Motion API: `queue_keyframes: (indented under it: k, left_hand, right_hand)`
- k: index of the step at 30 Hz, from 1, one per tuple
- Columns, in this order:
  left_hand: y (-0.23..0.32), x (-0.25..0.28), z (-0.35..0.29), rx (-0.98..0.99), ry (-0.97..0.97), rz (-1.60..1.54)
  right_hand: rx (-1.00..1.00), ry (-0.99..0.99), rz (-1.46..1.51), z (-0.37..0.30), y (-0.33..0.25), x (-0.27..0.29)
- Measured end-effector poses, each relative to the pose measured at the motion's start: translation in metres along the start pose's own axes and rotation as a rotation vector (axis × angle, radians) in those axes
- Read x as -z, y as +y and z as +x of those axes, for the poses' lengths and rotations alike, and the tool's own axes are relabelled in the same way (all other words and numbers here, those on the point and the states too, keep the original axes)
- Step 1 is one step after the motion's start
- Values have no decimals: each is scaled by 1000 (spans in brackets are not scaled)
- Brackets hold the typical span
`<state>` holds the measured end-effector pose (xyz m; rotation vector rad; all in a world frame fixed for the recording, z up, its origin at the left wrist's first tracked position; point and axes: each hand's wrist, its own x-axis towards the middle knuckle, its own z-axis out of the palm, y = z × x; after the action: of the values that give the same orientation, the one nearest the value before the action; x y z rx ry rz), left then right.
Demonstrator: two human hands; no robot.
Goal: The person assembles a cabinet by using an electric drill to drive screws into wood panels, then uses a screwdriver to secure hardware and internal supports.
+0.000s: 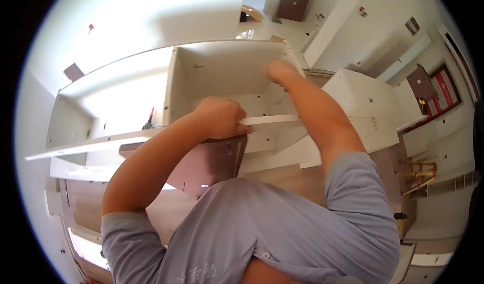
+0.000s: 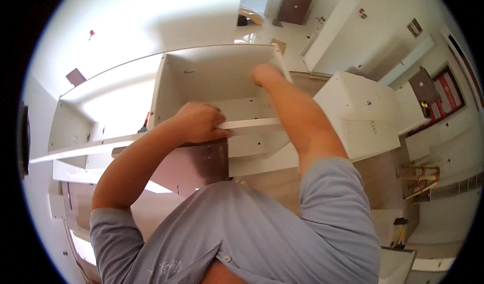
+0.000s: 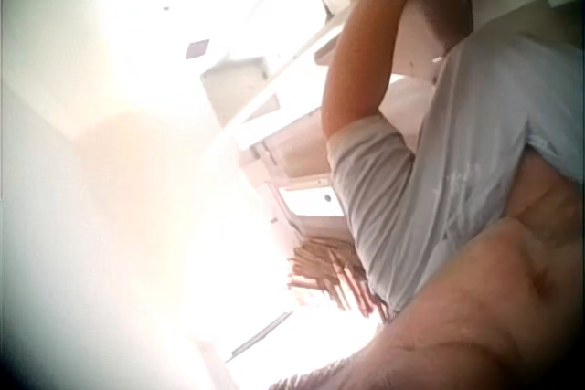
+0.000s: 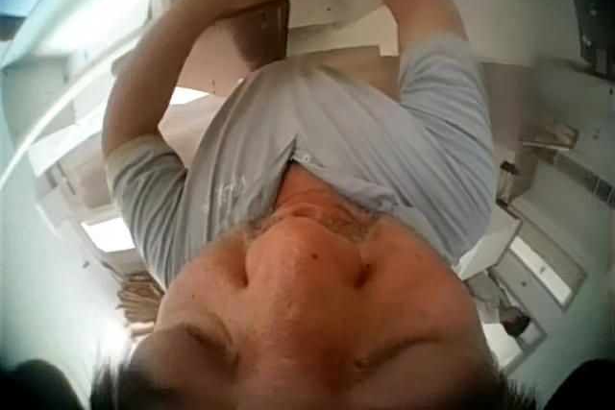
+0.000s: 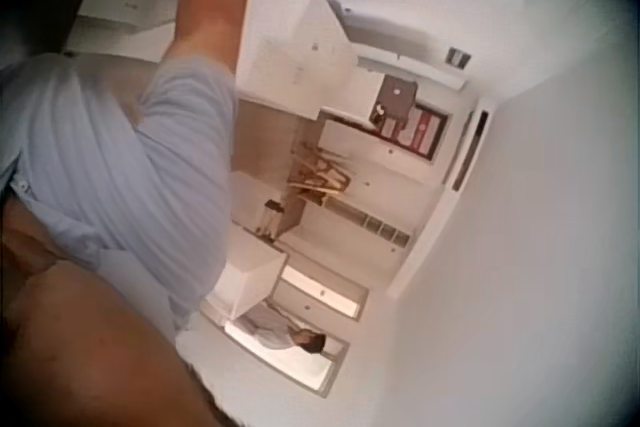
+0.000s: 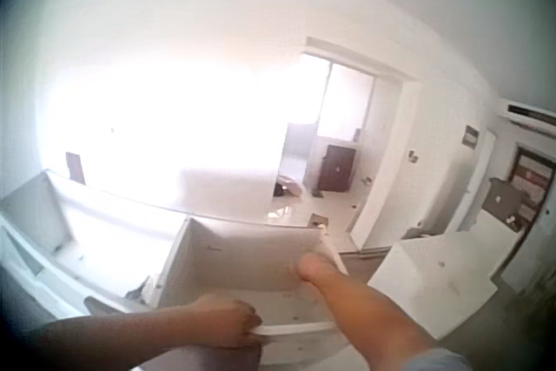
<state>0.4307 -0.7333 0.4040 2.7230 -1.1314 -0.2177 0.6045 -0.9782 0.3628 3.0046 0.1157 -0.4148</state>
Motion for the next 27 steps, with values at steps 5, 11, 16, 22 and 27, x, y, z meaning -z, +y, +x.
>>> queue_keyframes:
  k: [5,11,16,22,27]
  left_hand:
    - [-4,0,-1,-3,-20,-70]
    - [-11,-2,-2,-49,19,-58]
    - [-16,-6,-4,-71,69,-107]
    - [-12,-6,-11,-66,84,-132]
    - [-11,-11,-14,-7,101,-124]
  right_hand:
    - [-42,159,-32,-7,-26,0]
    - [29,-199,1423,11,18,5]
    - [96,-244,1389,12,35,0]
    - [-51,170,389,25,11,-21]
    - [146,294,0,16,-31,-34]
